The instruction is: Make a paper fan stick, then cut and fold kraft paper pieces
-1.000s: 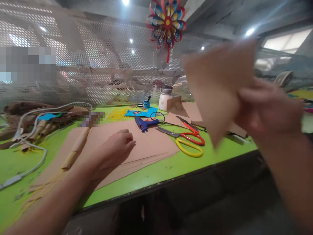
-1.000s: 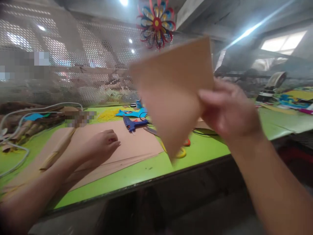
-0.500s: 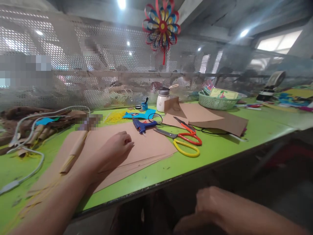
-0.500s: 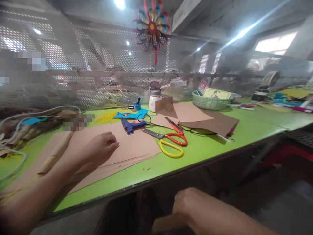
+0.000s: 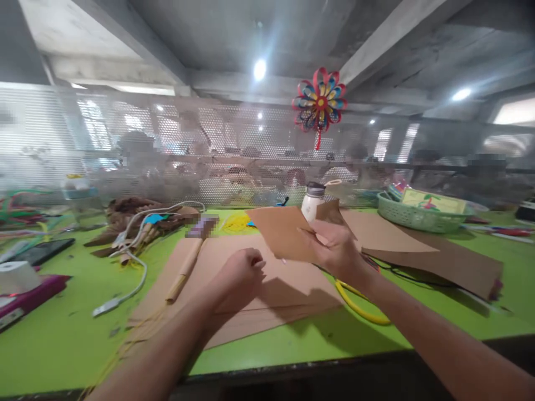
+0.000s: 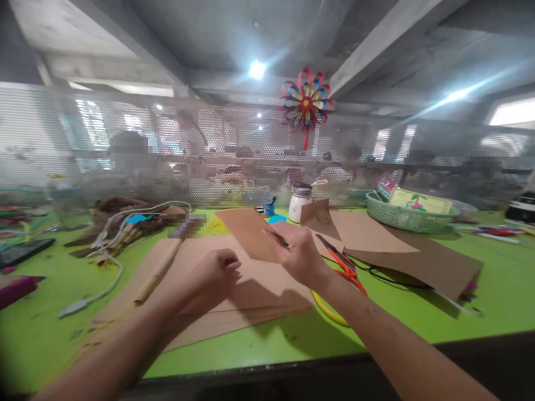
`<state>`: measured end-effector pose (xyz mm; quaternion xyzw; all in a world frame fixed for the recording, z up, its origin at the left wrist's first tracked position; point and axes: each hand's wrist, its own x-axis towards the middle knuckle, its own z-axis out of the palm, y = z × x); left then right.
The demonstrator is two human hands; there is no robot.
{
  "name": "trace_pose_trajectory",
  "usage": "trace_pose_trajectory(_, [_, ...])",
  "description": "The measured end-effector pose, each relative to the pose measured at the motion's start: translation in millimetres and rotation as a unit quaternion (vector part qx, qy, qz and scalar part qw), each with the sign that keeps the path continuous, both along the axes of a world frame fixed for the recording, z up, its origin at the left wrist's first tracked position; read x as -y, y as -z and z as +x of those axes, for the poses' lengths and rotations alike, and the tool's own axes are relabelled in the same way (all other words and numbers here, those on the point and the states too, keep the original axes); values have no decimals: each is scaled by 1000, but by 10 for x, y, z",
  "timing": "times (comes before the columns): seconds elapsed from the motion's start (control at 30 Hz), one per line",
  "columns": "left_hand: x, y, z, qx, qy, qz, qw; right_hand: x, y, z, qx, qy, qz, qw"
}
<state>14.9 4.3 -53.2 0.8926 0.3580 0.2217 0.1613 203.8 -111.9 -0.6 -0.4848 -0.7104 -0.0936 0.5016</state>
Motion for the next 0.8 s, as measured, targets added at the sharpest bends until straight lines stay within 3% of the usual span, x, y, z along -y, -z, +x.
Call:
trace_pose_trajectory(0.07, [-65, -37, 8, 97, -12, -123, 987, -215, 84, -29, 22, -3, 46, 999])
trace_pose_trajectory(0.1, [-96, -60, 0, 170, -12, -208, 963, -286, 134, -40, 31, -11, 59, 998])
trace_pose_trajectory(0.17, [-148, -97, -37, 303, 6, -382, 873, -354, 238, -52, 55, -39, 75, 995])
trace_pose_trajectory(0.23, [-183, -111, -84, 372, 34, -500, 781, -345, 332, -56, 84, -75, 73, 991])
trace_pose_trajectory(0.27, [-192, -111, -103, 383, 47, -540, 748, -322, 368, -58, 99, -89, 70, 989])
trace_pose_trajectory(0.33, [-195, -105, -120, 386, 66, -583, 712, -266, 410, -64, 124, -101, 67, 985])
trace_pose_trajectory(0.47, [-153, -105, -78, 421, 121, -532, 725, -204, 411, -65, 119, -63, 80, 988])
trace_pose_trajectory(0.57, [-120, -114, -46, 451, 119, -487, 738, -235, 426, -6, 6, 41, 109, 993])
trace_pose_trajectory(0.63, [-102, -118, -38, 462, 96, -475, 743, -283, 460, 59, -119, 71, 88, 987])
trace_pose_trajectory(0.7, [-82, -121, -34, 464, 77, -470, 747, -335, 498, 114, -265, 24, 8, 964])
trace_pose_trajectory(0.8, [-49, -121, -22, 453, 75, -464, 758, -382, 530, 132, -409, -94, -134, 898])
